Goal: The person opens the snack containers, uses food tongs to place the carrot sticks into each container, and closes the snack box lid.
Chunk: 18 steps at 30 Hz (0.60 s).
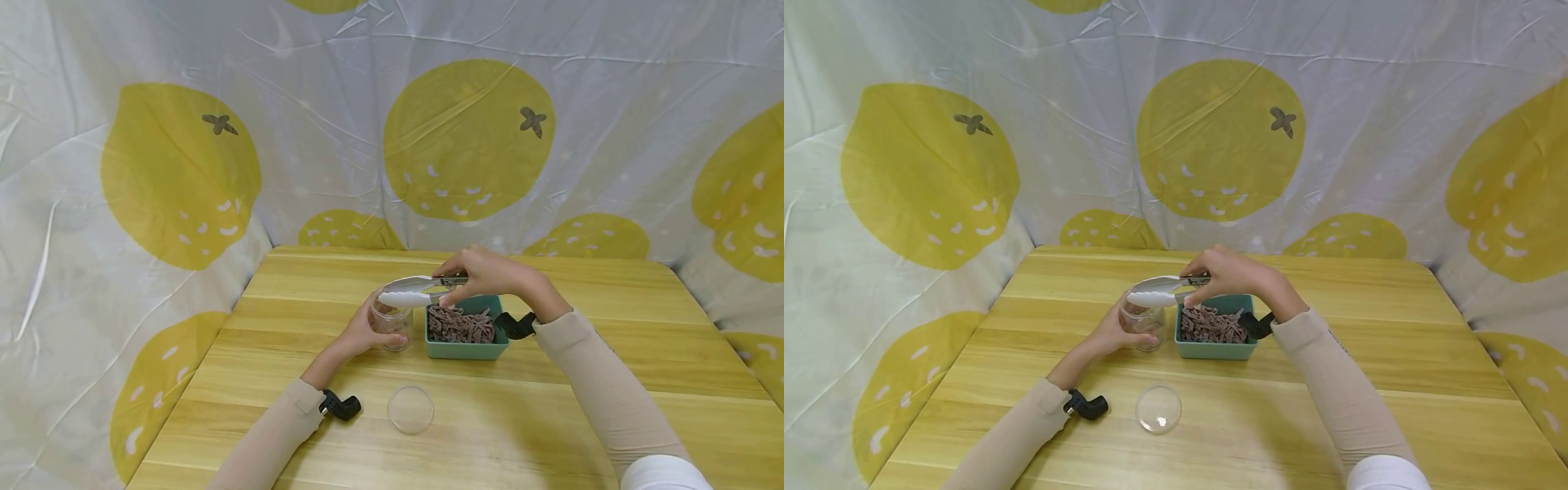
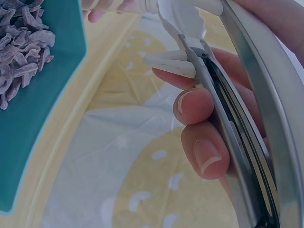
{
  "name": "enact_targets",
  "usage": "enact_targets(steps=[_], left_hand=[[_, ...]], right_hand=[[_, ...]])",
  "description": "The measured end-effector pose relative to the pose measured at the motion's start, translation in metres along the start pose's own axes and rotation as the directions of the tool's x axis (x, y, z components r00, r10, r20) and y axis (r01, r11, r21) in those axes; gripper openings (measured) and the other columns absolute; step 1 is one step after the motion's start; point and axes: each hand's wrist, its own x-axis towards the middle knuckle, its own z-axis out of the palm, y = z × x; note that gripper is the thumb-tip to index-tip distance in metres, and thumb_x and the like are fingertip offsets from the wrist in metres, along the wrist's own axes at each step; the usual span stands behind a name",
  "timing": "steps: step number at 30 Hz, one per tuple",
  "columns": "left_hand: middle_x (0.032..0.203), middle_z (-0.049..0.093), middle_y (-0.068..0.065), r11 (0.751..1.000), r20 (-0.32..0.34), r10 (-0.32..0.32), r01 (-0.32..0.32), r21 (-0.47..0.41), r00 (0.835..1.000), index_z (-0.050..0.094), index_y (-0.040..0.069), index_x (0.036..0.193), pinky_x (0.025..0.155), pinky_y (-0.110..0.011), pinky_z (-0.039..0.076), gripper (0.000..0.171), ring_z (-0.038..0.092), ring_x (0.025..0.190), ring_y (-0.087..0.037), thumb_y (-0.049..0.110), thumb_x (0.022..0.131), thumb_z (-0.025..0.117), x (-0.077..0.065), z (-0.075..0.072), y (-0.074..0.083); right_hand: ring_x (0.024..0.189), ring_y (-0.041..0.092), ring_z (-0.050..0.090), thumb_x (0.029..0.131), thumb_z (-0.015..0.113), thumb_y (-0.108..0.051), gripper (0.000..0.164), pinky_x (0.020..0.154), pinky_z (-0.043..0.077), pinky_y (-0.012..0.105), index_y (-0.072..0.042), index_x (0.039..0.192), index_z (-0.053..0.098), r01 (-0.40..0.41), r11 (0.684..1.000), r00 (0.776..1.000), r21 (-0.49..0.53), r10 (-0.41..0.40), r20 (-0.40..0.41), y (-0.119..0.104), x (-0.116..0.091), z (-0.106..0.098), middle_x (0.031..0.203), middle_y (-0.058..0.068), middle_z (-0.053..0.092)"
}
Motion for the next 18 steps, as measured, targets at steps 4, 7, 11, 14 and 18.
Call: enact_targets(steps=[4, 7, 11, 14, 18], left_hand=[[0.145, 0.047, -0.013, 1.000, 0.006, 0.014, -0.014, -0.005, 1.000, 0.029, 0.013, 0.154, 0.112, -0.044, 0.034, 0.099, 0.043, 0.135, -0.031, -0.013, 0.074, 0.081, 0.000, 0.000, -0.001], [0.145, 0.048, -0.013, 1.000, 0.011, 0.022, -0.022, -0.009, 1.000, 0.030, 0.012, 0.153, 0.113, -0.044, 0.032, 0.098, 0.042, 0.136, -0.031, -0.012, 0.074, 0.082, -0.001, 0.000, 0.000], [0.147, 0.047, -0.014, 1.000, 0.014, 0.018, -0.017, -0.023, 1.000, 0.030, 0.014, 0.153, 0.112, -0.044, 0.033, 0.099, 0.041, 0.138, -0.031, -0.010, 0.073, 0.083, -0.001, 0.000, 0.000], [0.148, 0.047, -0.016, 0.999, 0.021, 0.018, -0.017, -0.032, 1.000, 0.029, 0.014, 0.153, 0.111, -0.044, 0.036, 0.099, 0.039, 0.140, -0.031, -0.010, 0.074, 0.083, -0.001, -0.001, 0.000], [0.145, 0.048, -0.019, 0.999, 0.031, 0.038, -0.037, -0.040, 0.999, 0.033, 0.013, 0.150, 0.111, -0.045, 0.036, 0.094, 0.038, 0.141, -0.032, -0.012, 0.074, 0.082, -0.001, -0.001, 0.000]], right_hand=[[0.113, 0.026, 0.065, 0.085, 0.081, -0.034, 0.059, 0.093, 0.052, 0.046, -0.001, 0.131, 0.065, 0.007, 1.000, 1.000, 0.003, -0.007, -0.004, 0.000, -0.001, 0.000, 0.126, 0.013, 0.067], [0.113, 0.026, 0.065, 0.085, 0.081, -0.035, 0.060, 0.094, 0.051, 0.046, -0.001, 0.131, 0.064, 0.009, 1.000, 1.000, 0.004, -0.009, -0.008, 0.001, -0.001, 0.000, 0.126, 0.012, 0.067], [0.116, 0.027, 0.063, 0.084, 0.080, -0.038, 0.063, 0.096, 0.050, 0.046, -0.002, 0.133, 0.063, 0.006, 1.000, 1.000, 0.020, -0.005, -0.018, 0.005, -0.004, 0.000, 0.128, 0.013, 0.065], [0.118, 0.027, 0.062, 0.085, 0.080, -0.039, 0.064, 0.097, 0.050, 0.046, -0.002, 0.133, 0.063, 0.003, 0.999, 0.999, 0.045, -0.001, -0.033, 0.009, -0.007, 0.000, 0.130, 0.013, 0.064], [0.119, 0.027, 0.061, 0.086, 0.079, -0.039, 0.063, 0.096, 0.050, 0.046, -0.004, 0.135, 0.062, -0.010, 0.997, 0.998, 0.071, 0.013, -0.054, 0.015, -0.014, -0.003, 0.132, 0.013, 0.063]])
